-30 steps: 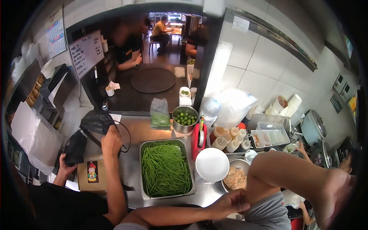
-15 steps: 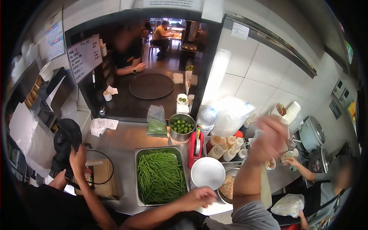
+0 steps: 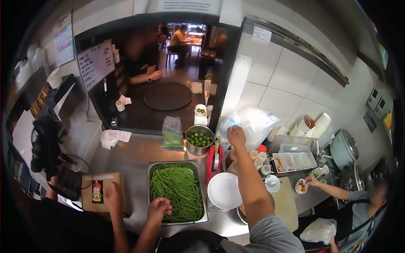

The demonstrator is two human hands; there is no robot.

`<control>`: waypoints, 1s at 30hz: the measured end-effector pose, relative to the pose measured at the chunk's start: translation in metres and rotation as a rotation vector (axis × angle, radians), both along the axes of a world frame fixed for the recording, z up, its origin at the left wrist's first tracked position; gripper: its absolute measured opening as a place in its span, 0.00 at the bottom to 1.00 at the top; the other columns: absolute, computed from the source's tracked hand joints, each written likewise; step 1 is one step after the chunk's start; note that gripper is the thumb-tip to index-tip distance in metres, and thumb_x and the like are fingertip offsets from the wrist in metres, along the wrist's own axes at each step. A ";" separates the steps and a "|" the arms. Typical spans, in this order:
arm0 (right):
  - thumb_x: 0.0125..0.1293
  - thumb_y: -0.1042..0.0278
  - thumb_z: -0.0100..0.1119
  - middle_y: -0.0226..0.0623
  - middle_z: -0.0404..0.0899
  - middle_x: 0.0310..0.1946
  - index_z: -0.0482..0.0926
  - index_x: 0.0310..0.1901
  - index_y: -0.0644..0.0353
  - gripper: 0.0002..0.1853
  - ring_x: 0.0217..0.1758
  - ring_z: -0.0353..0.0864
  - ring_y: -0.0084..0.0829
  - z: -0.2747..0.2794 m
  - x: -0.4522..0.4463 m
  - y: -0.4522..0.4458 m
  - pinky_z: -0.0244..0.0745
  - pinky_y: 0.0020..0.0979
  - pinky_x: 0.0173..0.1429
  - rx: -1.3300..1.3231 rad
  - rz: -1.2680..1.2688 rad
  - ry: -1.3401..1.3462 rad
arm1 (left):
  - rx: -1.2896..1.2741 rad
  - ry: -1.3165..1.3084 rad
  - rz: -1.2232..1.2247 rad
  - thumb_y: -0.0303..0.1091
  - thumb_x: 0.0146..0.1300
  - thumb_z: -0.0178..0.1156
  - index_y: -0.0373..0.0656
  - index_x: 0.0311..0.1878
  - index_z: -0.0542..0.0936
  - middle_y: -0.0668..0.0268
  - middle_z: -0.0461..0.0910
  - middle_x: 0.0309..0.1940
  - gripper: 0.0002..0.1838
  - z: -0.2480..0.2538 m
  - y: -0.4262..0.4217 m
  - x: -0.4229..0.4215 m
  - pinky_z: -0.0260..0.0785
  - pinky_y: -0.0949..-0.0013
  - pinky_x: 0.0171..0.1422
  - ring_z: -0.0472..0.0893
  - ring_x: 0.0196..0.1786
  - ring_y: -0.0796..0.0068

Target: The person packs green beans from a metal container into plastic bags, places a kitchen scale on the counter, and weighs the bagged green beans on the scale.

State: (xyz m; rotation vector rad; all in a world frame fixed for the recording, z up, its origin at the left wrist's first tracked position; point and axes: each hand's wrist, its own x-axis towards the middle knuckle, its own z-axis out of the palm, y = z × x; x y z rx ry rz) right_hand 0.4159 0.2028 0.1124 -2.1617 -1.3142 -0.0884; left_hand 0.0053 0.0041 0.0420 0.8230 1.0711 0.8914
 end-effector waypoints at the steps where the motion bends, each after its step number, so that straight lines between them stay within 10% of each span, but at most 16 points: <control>1: 0.59 0.55 0.50 0.53 0.81 0.30 0.80 0.27 0.64 0.18 0.36 0.81 0.52 0.000 0.006 0.004 0.74 0.45 0.44 0.092 0.023 0.079 | -0.024 -0.009 0.015 0.36 0.65 0.59 0.39 0.39 0.74 0.64 0.77 0.26 0.10 -0.004 -0.005 -0.002 0.73 0.73 0.30 0.77 0.24 0.75; 10: 0.55 0.65 0.50 0.40 0.79 0.17 0.76 0.18 0.66 0.15 0.20 0.76 0.30 0.071 -0.001 0.006 0.69 0.31 0.30 0.502 0.112 0.721 | -0.058 -0.043 0.053 0.29 0.63 0.58 0.38 0.38 0.75 0.64 0.78 0.26 0.05 -0.005 -0.018 -0.010 0.73 0.75 0.31 0.76 0.23 0.77; 19: 0.57 0.73 0.48 0.30 0.72 0.21 0.71 0.21 0.61 0.08 0.29 0.72 0.22 0.181 -0.041 -0.026 0.67 0.23 0.41 0.931 0.623 1.073 | 0.146 -0.232 -0.068 0.42 0.65 0.58 0.37 0.45 0.75 0.60 0.80 0.31 0.16 0.012 -0.015 0.005 0.76 0.67 0.38 0.80 0.31 0.71; 22: 0.54 0.77 0.48 0.28 0.72 0.24 0.73 0.23 0.60 0.05 0.31 0.69 0.21 0.169 -0.109 -0.102 0.63 0.21 0.40 0.723 0.909 0.979 | 0.135 -0.753 -0.176 0.62 0.68 0.44 0.35 0.53 0.72 0.57 0.81 0.38 0.34 0.033 -0.006 0.014 0.74 0.57 0.47 0.81 0.42 0.64; 26: 0.45 0.71 0.58 0.41 0.74 0.30 0.73 0.24 0.60 0.05 0.36 0.75 0.43 0.071 -0.206 -0.184 0.72 0.41 0.40 0.231 1.553 0.182 | 0.040 -0.740 0.150 0.71 0.65 0.34 0.37 0.55 0.72 0.54 0.79 0.46 0.42 0.052 0.030 -0.008 0.72 0.57 0.51 0.80 0.45 0.62; 30: 0.48 0.66 0.57 0.41 0.75 0.43 0.75 0.22 0.61 0.07 0.50 0.74 0.39 -0.013 -0.235 -0.236 0.71 0.39 0.47 -0.204 1.558 -0.049 | 0.068 -0.406 0.054 0.64 0.66 0.44 0.38 0.50 0.76 0.60 0.82 0.35 0.34 0.047 0.050 -0.049 0.75 0.69 0.37 0.81 0.33 0.71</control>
